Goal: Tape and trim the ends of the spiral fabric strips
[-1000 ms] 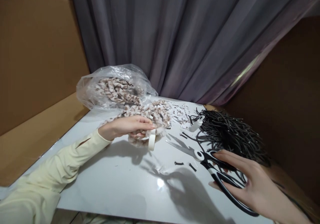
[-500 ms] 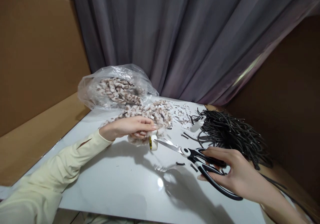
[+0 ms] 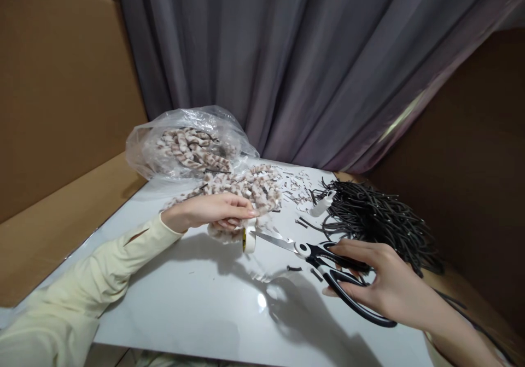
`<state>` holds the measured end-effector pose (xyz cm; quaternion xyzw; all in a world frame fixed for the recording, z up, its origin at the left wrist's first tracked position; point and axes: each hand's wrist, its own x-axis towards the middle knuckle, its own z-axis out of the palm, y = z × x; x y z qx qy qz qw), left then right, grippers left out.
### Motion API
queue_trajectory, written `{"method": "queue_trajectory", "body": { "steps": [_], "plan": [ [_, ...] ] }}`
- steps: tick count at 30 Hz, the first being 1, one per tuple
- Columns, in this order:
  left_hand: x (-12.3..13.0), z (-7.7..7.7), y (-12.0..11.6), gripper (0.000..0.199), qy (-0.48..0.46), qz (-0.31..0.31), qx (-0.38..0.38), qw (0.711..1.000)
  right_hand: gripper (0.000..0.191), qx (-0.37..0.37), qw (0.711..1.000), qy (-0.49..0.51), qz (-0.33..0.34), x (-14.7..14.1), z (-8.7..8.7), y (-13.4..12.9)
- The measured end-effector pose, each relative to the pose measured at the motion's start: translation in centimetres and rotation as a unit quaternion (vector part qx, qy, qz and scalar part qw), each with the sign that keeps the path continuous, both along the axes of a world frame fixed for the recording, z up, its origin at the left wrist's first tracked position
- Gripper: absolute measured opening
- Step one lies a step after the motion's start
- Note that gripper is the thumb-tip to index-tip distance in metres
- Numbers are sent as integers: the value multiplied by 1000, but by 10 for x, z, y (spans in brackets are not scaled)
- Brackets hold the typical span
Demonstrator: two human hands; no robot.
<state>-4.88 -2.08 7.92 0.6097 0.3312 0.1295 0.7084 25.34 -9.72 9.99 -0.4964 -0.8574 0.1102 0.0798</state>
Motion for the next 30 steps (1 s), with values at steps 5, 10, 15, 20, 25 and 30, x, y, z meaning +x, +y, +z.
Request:
{"method": "queue_trajectory", "body": {
  "steps": [5,10,15,20,25,30],
  "plan": [
    [2,4,-4,32,23,-7,-6,1000,21,-23,999,4,26,-5,2,6],
    [3,5,-4,34,58,-7,-16,998,27,-61,997,19,39,-7,0,14],
    [2,3,-4,35,54,-11,-55,997,27,-66,997,14,48,-8,-2,19],
    [3,-3,0,36,41,-20,-65,997,27,-66,996,20,47,-7,-9,24],
    [5,-17,8,38,42,-21,-72,996,22,-78,995,36,50,-8,-23,32],
    [4,-31,20,39,40,-11,-60,997,23,-83,994,53,41,-9,-34,36]
  ]
}}
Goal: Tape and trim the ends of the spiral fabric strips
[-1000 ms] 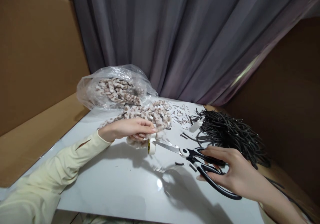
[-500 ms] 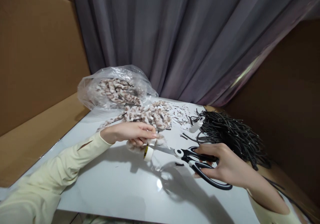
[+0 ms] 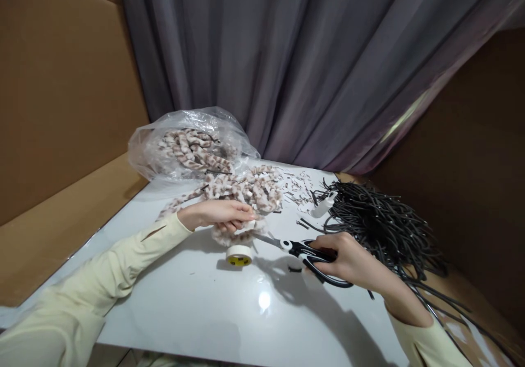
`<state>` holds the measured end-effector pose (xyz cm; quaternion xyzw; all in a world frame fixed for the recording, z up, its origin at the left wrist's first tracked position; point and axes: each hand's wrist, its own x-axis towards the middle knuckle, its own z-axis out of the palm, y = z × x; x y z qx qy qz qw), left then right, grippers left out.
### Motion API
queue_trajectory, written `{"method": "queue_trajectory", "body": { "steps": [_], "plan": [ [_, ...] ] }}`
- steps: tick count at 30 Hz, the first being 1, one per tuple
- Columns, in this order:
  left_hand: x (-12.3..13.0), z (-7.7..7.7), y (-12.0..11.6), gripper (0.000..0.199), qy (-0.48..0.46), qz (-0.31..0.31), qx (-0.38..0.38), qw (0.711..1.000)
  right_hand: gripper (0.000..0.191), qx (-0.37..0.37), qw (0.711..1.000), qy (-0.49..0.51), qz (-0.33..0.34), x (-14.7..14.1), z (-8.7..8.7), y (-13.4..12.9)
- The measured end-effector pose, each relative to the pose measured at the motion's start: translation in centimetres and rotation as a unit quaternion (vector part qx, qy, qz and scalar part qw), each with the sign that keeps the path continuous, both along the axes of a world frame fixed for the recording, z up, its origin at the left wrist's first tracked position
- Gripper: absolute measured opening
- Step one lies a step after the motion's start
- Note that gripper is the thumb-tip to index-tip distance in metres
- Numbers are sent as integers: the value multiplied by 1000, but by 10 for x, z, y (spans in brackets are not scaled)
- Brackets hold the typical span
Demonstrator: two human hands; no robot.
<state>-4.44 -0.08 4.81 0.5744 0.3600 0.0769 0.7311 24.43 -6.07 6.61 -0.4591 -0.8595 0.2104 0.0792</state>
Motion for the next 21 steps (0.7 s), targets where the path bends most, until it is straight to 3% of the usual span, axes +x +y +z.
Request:
{"method": "queue_trajectory", "body": {
  "steps": [6,8,10,15,18,21],
  "plan": [
    [-4,-5,10,46,-22,38,14,999,25,4,999,-3,-44,19,-10,-8],
    [-4,-2,10,46,-6,40,62,997,24,20,996,-5,-84,30,-19,-12],
    [-2,0,9,42,53,53,157,985,22,45,991,-20,-127,39,-32,-14],
    [0,5,2,32,192,50,412,889,20,67,977,-41,-198,49,-61,-15],
    [-1,10,-6,31,224,18,500,836,25,67,972,-41,-220,50,-70,-13],
    [-3,14,-11,33,235,0,527,817,26,72,972,-47,-218,49,-74,-12]
  ]
}}
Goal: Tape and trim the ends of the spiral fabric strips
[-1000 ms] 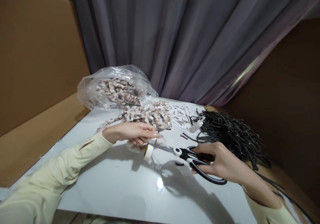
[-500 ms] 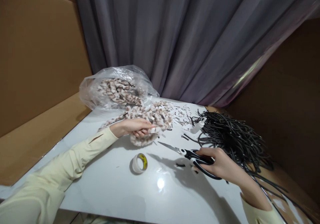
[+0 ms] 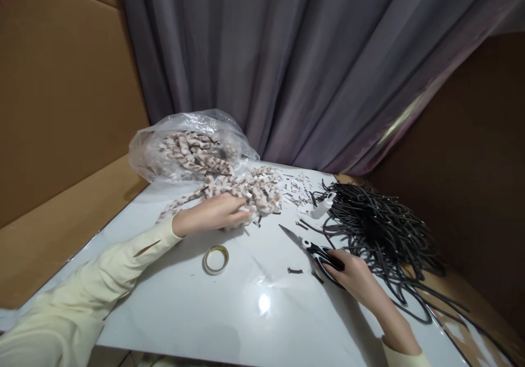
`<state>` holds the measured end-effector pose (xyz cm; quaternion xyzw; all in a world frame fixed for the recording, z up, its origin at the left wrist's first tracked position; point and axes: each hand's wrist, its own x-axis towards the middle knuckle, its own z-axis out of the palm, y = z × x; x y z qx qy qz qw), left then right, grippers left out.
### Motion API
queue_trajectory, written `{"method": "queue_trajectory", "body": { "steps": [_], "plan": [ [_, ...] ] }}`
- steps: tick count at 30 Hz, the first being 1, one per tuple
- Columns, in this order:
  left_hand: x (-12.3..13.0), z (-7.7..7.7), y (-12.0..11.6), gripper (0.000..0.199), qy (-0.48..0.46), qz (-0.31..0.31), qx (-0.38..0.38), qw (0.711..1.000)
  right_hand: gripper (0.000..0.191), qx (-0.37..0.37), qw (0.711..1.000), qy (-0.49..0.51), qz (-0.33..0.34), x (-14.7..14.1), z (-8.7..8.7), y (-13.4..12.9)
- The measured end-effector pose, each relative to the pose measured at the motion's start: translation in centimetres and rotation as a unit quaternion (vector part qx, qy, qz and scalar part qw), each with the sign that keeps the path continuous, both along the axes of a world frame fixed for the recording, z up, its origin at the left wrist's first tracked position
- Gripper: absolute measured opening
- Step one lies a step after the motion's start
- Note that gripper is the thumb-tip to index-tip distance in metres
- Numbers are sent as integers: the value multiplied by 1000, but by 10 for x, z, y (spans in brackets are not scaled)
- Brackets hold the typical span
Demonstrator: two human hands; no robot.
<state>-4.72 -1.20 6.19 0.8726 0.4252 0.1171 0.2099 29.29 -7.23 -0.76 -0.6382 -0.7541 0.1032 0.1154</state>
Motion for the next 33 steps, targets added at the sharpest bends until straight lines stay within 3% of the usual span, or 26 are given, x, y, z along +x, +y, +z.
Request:
{"method": "queue_trajectory", "body": {
  "steps": [6,11,14,18,21,25,28,33],
  "plan": [
    [4,-2,-3,43,-36,-13,-42,998,21,-26,997,-66,24,-6,4,5],
    [7,-1,-5,47,-70,-6,-103,992,17,-53,987,-152,19,-20,21,9],
    [6,2,-6,46,-84,-4,-155,984,23,24,992,-115,56,-52,40,10],
    [7,5,-11,41,-106,-3,-175,979,34,154,969,3,192,-113,63,13],
    [7,9,-15,36,-124,9,-177,976,21,138,958,21,252,-150,74,20],
    [7,13,-19,24,-154,56,-202,966,10,96,971,-41,217,-169,77,30],
    [6,13,-18,19,-197,58,-261,943,12,132,966,-80,207,-170,74,35],
    [4,13,-14,32,-218,52,-305,926,22,190,955,-102,204,-167,68,39]
  ]
}}
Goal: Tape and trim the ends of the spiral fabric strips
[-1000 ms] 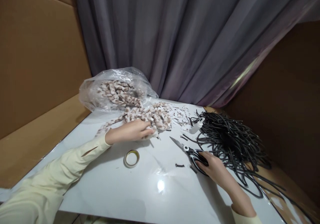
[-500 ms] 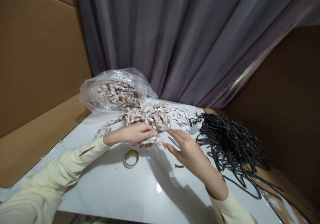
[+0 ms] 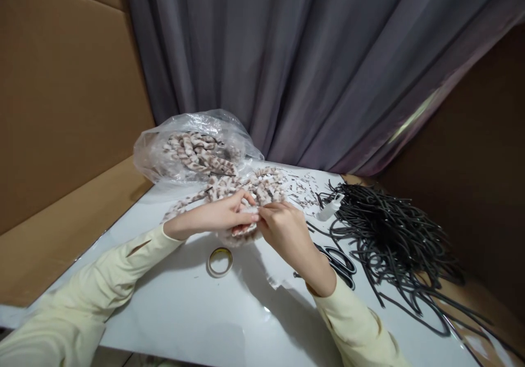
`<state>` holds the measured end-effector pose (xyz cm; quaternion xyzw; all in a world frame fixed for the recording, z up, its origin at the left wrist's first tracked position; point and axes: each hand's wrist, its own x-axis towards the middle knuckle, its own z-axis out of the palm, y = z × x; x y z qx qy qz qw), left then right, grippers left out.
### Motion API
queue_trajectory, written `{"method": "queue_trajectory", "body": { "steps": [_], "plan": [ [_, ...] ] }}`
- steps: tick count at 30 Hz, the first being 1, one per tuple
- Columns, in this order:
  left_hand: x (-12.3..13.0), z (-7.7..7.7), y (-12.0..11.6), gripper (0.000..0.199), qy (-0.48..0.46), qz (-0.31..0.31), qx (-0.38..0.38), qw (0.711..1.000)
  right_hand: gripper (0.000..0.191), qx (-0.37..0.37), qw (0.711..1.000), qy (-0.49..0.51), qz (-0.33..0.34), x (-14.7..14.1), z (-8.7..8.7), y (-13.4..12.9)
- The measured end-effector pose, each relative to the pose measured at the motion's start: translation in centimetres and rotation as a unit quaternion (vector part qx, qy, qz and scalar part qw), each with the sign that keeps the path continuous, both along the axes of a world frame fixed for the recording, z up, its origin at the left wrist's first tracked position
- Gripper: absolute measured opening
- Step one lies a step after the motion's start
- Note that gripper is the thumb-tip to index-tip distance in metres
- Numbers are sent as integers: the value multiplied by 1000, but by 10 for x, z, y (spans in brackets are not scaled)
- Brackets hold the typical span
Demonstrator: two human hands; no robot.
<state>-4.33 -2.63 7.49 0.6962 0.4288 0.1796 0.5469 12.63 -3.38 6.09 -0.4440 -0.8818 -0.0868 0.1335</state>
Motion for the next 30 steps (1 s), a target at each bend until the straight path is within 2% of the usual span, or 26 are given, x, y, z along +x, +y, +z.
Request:
{"method": "queue_trajectory", "body": {
  "steps": [2,5,10,13,17,20,21,22,24,25,26,28,30],
  "plan": [
    [-1,2,1,37,1,6,4,1000,25,17,1000,-10,-19,3,1,2],
    [-3,6,2,44,8,13,-11,1000,29,27,996,-26,-81,11,7,6],
    [-2,13,0,25,-23,-37,-34,998,27,33,974,-23,-223,21,13,15],
    [-2,15,0,22,-40,-40,-32,998,26,23,964,-31,-263,17,7,22],
    [-8,7,12,24,-64,-24,-15,998,25,-12,976,-51,-213,2,0,42],
    [-15,-5,30,24,-46,40,74,995,26,-21,981,-48,-185,-12,1,70],
    [-17,-9,35,25,-20,94,134,986,29,-23,982,-45,-181,-17,3,81],
    [-19,-11,39,26,6,161,208,965,32,-27,983,-41,-178,-22,5,91],
    [-20,-11,39,29,39,236,325,915,41,-42,985,-36,-164,-29,11,107],
    [-20,-8,36,30,45,234,348,907,48,-46,986,-36,-154,-30,14,111],
    [-20,-4,31,31,46,205,343,916,57,-51,988,-36,-139,-31,17,110],
    [-19,7,16,31,45,162,276,946,65,-63,994,-24,-85,-27,23,98],
    [-18,18,2,29,29,146,241,959,57,-107,993,38,35,-19,29,74]
  ]
}}
